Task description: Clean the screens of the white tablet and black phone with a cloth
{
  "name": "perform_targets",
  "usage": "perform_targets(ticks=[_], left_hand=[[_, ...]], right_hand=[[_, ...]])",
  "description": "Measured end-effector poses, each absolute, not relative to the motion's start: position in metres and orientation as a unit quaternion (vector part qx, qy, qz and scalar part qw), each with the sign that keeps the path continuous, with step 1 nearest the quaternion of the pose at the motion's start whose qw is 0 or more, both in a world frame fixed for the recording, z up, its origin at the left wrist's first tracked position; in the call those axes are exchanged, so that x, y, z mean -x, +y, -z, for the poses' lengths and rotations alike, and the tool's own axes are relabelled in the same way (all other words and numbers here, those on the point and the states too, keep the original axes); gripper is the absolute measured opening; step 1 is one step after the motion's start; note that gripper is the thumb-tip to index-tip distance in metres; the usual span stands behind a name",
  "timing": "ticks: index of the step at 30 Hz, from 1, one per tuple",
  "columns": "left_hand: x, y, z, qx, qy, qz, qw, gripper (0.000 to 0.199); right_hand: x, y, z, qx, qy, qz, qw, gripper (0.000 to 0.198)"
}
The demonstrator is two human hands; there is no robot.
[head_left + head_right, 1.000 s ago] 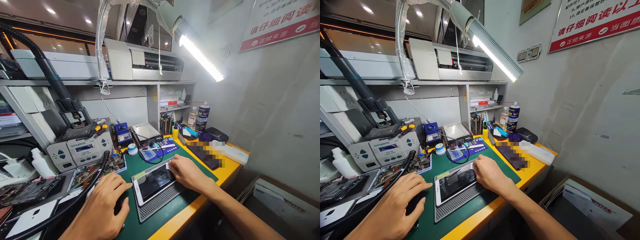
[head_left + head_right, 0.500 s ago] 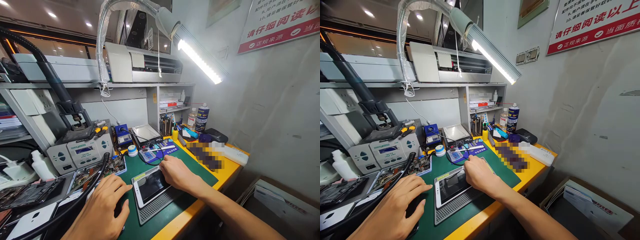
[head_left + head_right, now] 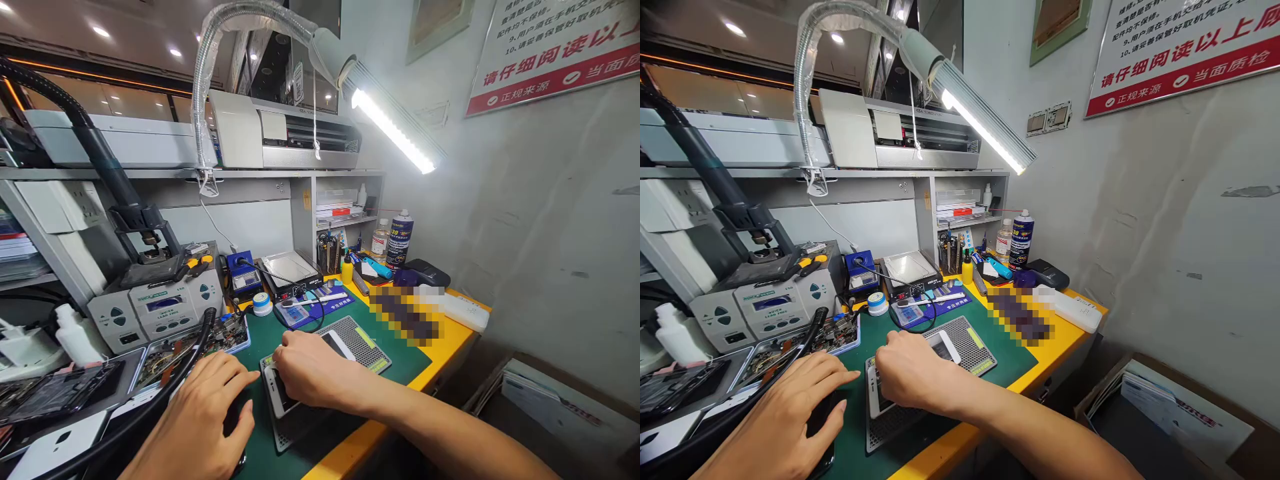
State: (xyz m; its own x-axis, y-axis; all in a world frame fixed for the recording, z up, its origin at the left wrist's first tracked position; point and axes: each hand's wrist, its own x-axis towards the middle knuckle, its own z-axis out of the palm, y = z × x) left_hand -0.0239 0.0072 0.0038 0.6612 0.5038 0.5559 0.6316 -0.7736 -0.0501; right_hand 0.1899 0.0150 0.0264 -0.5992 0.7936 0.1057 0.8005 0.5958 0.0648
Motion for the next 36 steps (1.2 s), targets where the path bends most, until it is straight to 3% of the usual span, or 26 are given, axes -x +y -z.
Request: perform_targets(ticks=[16, 36], left_hand=[[0.025, 0.007, -0.003, 0.905, -0.303, 0.276, 0.114, 0.021], [0.019, 0.0, 0.001, 0.906, -0.356, 0.228, 0.035, 0.024]], right_hand=[[-0.196, -0.004, -0.03, 0.332, -0.942, 0.018, 0.044, 0.013], [-0.31, 0.01, -0.052, 0.512, -0.851, -0.05, 0.106, 0.023]])
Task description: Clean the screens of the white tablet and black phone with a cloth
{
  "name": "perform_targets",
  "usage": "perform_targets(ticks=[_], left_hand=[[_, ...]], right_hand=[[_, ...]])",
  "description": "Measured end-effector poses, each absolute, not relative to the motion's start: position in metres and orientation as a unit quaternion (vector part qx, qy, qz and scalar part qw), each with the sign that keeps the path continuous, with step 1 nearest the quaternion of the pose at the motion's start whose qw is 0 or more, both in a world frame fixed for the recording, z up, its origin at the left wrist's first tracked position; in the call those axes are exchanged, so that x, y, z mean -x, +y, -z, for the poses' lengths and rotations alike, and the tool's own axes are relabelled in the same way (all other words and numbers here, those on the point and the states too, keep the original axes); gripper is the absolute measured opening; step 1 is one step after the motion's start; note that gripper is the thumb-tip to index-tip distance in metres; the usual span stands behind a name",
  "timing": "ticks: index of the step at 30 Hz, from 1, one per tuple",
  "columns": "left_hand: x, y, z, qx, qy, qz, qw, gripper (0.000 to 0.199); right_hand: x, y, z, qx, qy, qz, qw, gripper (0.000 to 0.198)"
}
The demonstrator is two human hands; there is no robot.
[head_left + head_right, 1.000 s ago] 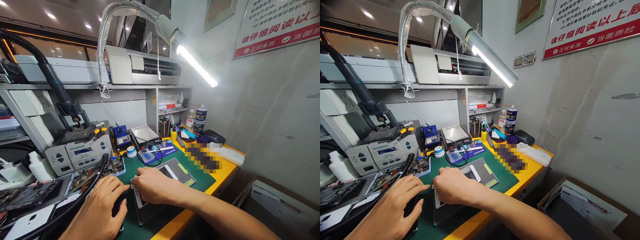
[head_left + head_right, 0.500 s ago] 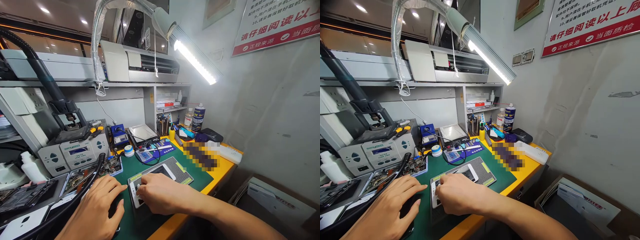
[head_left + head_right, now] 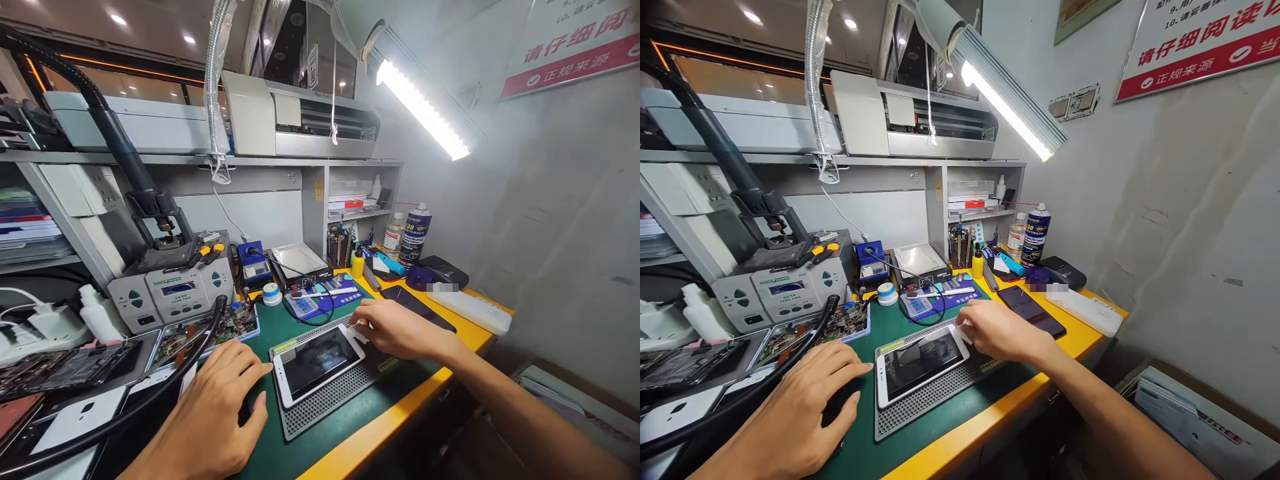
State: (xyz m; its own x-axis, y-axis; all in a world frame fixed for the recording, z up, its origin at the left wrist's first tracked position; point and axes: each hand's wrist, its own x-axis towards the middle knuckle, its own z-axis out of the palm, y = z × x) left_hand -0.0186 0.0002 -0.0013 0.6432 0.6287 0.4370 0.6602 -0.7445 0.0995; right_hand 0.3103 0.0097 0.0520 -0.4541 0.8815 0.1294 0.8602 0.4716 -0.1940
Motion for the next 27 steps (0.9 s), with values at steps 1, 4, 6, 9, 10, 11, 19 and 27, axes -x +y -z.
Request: perform_targets(ticks=[1, 4, 6, 9, 10, 11, 19, 27], left_hand=[[0.019, 0.0, 0.002, 0.905, -0.357, 0.228, 0.031, 0.024], [0.019, 0.0, 0.002, 0.904, -0.359, 0.23, 0.025, 0.025], [0.019, -0.001, 0.002, 0.904, -0.359, 0.23, 0.022, 0.025], [0.019, -0.001, 0.002, 0.905, -0.357, 0.231, 0.019, 0.026], [0.018, -0.001, 0.001, 0.905, -0.357, 0.232, 0.02, 0.026], [0.018, -0.001, 0.001, 0.905, -0.356, 0.233, 0.023, 0.026], [0.018, -0.003, -0.009, 0.906, -0.342, 0.233, 0.089, 0.034], [0.011, -0.004, -0.008, 0.894, -0.369, 0.204, 0.151, 0.07]], right_hand=[[-0.315, 0.016, -0.055, 0.523, -0.844, -0.052, 0.109, 0.022], [-0.325, 0.035, -0.06, 0.55, -0.826, -0.056, 0.112, 0.019], [-0.328, 0.045, -0.061, 0.562, -0.817, -0.063, 0.112, 0.019], [-0.328, 0.055, -0.06, 0.564, -0.815, -0.084, 0.103, 0.018], [-0.328, 0.057, -0.059, 0.562, -0.816, -0.092, 0.098, 0.017], [-0.328, 0.058, -0.06, 0.559, -0.818, -0.1, 0.092, 0.018], [-0.319, 0.05, -0.085, 0.534, -0.829, -0.148, 0.075, 0.041], [-0.333, 0.05, -0.054, 0.446, -0.856, -0.26, 0.025, 0.097]])
